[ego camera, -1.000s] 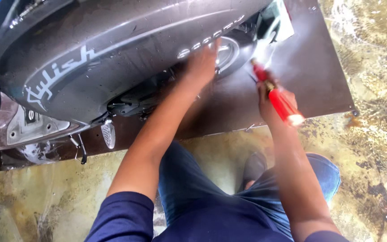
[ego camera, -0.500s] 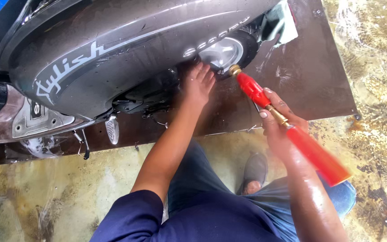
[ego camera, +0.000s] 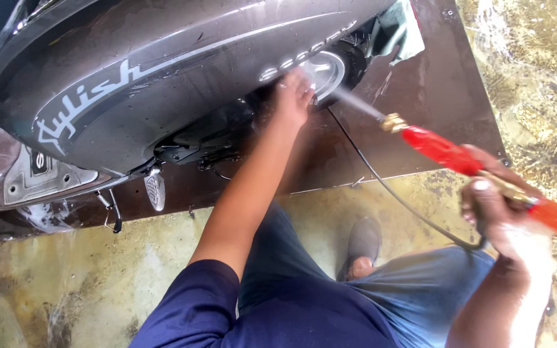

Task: The person uses a high-pressure water spray gun to clean the rear section of a scooter. They systematically rinse the side panels, the rear wheel, the undercarriage, and the area beneath the seat, moving the spray nozzle to cover different surfaces.

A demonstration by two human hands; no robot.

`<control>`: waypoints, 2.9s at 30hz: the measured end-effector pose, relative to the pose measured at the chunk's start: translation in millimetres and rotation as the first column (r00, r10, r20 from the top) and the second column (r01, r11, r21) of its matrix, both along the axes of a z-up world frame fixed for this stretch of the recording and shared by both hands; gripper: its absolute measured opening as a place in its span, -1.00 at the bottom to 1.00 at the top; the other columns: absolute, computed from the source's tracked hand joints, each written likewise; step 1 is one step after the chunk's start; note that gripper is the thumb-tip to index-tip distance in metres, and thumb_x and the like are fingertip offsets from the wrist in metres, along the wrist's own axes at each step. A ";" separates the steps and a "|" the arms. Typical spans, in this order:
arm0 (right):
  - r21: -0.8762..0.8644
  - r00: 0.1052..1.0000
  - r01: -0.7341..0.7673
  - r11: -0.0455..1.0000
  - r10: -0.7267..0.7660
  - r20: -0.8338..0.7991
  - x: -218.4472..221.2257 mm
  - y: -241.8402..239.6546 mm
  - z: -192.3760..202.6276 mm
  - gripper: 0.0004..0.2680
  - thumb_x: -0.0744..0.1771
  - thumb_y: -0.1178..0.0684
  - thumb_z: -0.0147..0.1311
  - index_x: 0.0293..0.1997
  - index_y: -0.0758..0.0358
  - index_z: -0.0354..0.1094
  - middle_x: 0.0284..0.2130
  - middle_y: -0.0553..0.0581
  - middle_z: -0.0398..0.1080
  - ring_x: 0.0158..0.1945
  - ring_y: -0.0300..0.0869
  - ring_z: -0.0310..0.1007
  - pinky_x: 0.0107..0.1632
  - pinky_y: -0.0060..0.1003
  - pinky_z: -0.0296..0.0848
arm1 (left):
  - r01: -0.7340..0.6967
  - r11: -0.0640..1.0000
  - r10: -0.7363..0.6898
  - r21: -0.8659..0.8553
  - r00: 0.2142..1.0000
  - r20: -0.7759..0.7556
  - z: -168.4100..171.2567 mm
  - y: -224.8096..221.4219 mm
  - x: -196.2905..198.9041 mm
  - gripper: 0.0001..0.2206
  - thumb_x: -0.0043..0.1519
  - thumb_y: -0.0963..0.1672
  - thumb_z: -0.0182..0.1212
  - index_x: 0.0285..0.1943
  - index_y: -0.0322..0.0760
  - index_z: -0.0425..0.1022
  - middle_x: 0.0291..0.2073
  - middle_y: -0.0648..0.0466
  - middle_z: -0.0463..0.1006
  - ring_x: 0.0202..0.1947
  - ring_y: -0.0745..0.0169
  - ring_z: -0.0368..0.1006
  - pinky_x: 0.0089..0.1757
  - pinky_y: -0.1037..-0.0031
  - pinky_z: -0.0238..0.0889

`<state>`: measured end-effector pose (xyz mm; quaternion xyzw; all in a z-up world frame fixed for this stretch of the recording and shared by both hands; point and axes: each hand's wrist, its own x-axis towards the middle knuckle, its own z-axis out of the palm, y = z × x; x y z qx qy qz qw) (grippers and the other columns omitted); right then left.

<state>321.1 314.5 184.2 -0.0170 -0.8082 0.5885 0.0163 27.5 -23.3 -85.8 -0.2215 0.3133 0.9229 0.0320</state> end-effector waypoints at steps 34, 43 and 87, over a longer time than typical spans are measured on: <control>0.359 0.984 0.163 0.919 -0.177 0.005 -66.9 -121.9 -131.5 -0.67 0.39 -0.08 0.13 0.35 -0.09 0.33 -0.14 0.30 0.54 -0.09 0.02 0.62 -0.02 -0.11 0.52 | -0.184 -0.410 -0.400 -0.893 0.916 -0.005 83.4 -15.5 -3.6 -0.67 0.40 -0.02 0.03 0.14 -0.27 0.57 0.00 -0.17 0.62 -0.02 -0.17 0.53 0.03 0.08 0.36; 0.634 0.990 0.023 0.773 -0.108 0.096 -123.5 -158.7 -174.8 -0.60 0.39 -0.28 -0.03 0.44 -0.24 0.18 -0.23 0.28 0.52 -0.18 0.26 0.53 -0.15 0.11 0.47 | -0.445 -0.394 -0.224 -0.804 0.895 -0.386 35.8 -14.4 -58.1 -0.79 0.29 -0.08 0.17 -0.08 -0.29 0.62 -0.22 -0.08 0.66 -0.20 -0.06 0.57 -0.12 0.19 0.43; -0.221 0.991 -0.112 0.969 0.091 -0.101 -36.6 -169.9 -63.5 -0.65 0.45 0.10 0.04 0.44 0.37 0.25 -0.40 -0.04 0.35 -0.44 -0.42 0.25 -0.35 -0.51 0.26 | -0.402 -0.066 -0.342 -0.913 0.869 -0.358 41.6 -84.9 249.2 -0.72 0.35 -0.20 0.11 0.25 -0.32 0.49 0.33 -0.07 0.44 0.37 -0.14 0.35 0.30 0.12 0.23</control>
